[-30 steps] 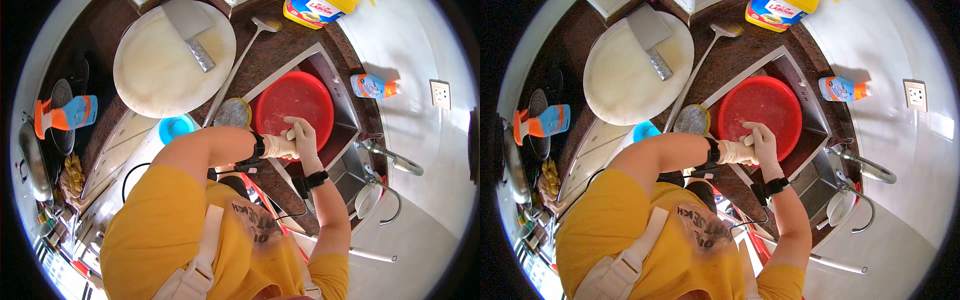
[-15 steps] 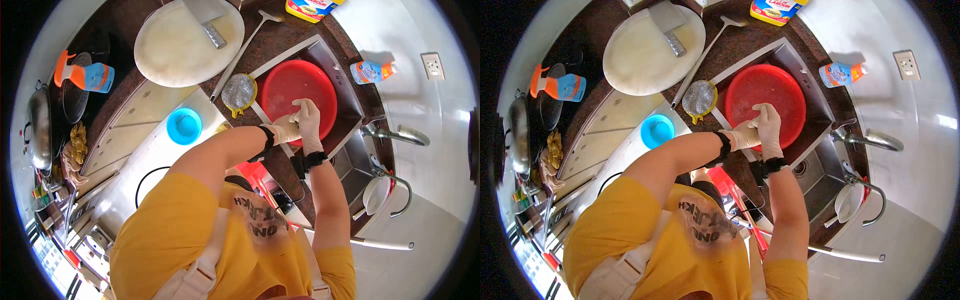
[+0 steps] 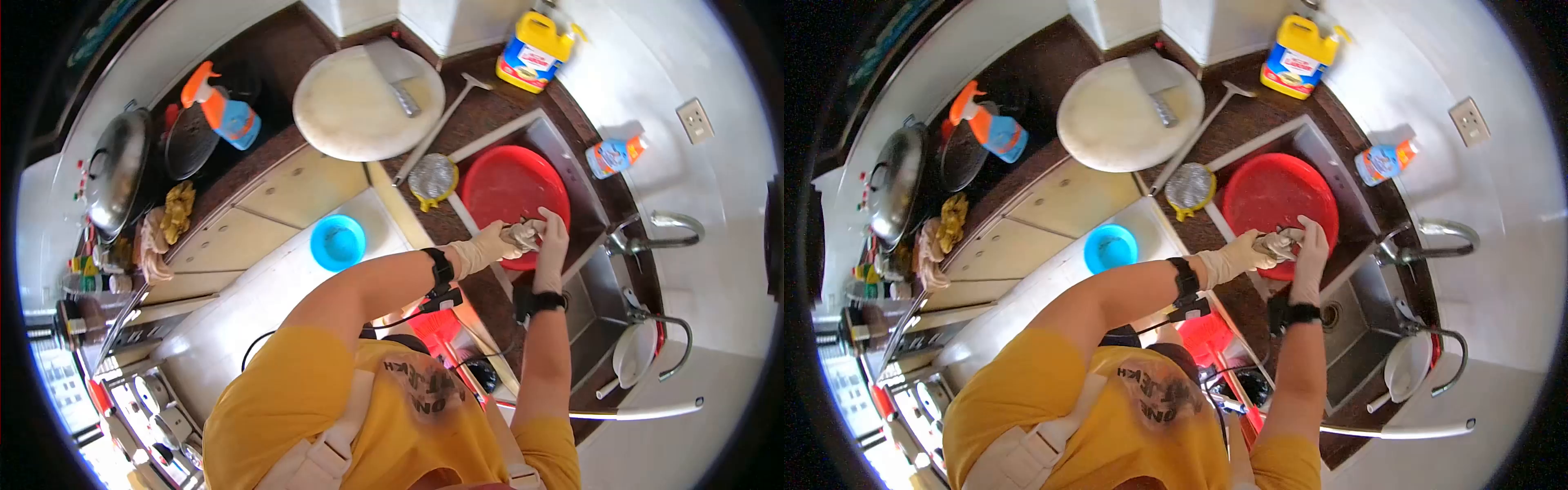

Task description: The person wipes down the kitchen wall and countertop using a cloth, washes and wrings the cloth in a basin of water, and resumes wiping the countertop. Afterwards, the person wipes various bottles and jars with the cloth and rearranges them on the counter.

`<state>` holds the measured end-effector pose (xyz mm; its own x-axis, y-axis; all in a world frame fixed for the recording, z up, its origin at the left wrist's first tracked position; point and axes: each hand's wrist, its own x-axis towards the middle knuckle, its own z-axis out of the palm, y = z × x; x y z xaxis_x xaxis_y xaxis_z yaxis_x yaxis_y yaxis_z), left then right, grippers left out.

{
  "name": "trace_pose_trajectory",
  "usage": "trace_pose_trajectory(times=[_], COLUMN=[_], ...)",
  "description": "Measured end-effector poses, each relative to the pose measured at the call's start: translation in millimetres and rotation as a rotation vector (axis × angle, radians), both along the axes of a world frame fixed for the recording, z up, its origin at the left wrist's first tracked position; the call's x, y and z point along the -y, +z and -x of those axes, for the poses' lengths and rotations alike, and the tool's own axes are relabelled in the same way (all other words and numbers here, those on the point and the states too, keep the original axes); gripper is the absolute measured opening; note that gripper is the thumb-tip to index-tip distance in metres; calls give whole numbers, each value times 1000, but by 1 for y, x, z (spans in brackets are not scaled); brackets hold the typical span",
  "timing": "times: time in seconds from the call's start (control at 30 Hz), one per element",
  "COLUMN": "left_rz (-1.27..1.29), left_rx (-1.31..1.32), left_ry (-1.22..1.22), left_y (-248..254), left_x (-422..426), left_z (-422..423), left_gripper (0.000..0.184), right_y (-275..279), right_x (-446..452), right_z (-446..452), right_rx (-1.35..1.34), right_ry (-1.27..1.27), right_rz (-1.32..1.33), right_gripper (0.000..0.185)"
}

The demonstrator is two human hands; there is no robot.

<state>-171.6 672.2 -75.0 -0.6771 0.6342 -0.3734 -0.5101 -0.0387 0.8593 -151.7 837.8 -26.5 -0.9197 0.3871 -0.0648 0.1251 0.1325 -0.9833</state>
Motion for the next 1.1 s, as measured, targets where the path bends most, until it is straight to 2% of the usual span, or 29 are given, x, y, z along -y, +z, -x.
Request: trace_pose_trajectory(times=[0.03, 0.1, 0.13, 0.17, 0.2, 0.23, 0.3, 0.33, 0.43, 0.47, 0.5, 0.57, 0.6, 0.63, 0.7, 0.73, 0.77, 0.8, 0.83, 0.9, 0.97, 1.0, 1.03, 1.1], left_rz=[11, 126, 171, 120, -98, -313, -45, -143, -79, 155, 162, 378, 182, 180, 36, 43, -108, -261, -301, 130, 185, 231, 283, 135], left_rx=[-7, -306, -343, -373, -378, -403, -198, -246, -220, -264, -289, -335, -237, -249, -208, -218, -209, -194, -220, -169, -209, -224, -228, -154], left_ry=[25, 140, 114, 124, 148, 179, 193, 298, 561, 610, 684, 1072, 1145, 1209, 1358, 1407, 1427, 1432, 1390, 1472, 1519, 1541, 1599, 1692], left_y=[9, 16, 43, 56, 52, 48, 97, 101, 84, 96, 98, 83, 73, 71, 74, 78, 83, 86, 80, 76, 84, 88, 92, 91], left_x=[20, 57, 86, 109, 124, 143, 211, 244, 347, 390, 429, 494, 528, 561, 620, 646, 669, 692, 715, 743, 766, 769, 777, 804], left_z=[-1, -9, -17, -28, -37, -45, -66, -81, -134, -159, -189, -256, -290, -325, -398, -433, -466, -497, -522, -567, -608, -626, -641, -664], left_gripper=[76, 77, 78, 75, 71, 68, 56, 48, 46, 52, 52, 60, 67, 67, 65, 65, 63, 61, 59, 60, 60, 60, 61, 58], right_y=[-9, 27, 39, 44, 41, 44, 60, 57, 41, 40, 36, 4, 3, 7, 48, 66, 77, 80, 75, 67, 74, 89, 79, 70], right_x=[-4, 41, 65, 89, 112, 138, 197, 225, 318, 369, 410, 488, 531, 573, 655, 692, 725, 765, 800, 861, 908, 922, 944, 984], right_z=[-3, -20, -27, -32, -34, -40, -49, -51, -50, -60, -73, -95, -113, -140, -192, -218, -244, -268, -291, -329, -370, -393, -406, -427], right_rx=[-28, -153, -116, -84, -50, -12, 155, 144, 13, -107, -138, -253, -300, -342, -300, -235, -157, -55, 58, 1, -24, 128, 258, 300], right_ry=[90, 279, 398, 527, 641, 723, 712, 778, 1022, 1177, 1256, 1358, 1424, 1490, 1635, 1721, 1788, 1872, 1942, 2010, 2163, 2227, 2291, 2300], right_rz=[118, 147, 125, 106, 33, 177, 408, 319, -108, 73, 11, -181, -192, -196, -104, 64, 233, 278, 319, 187, 235, 256, 262, 206], right_gripper=[38, 53, 53, 54, 65, 63, 53, 47, 46, 50, 49, 48, 47, 47, 41, 37, 34, 31, 29, 27, 26, 24, 24, 21])
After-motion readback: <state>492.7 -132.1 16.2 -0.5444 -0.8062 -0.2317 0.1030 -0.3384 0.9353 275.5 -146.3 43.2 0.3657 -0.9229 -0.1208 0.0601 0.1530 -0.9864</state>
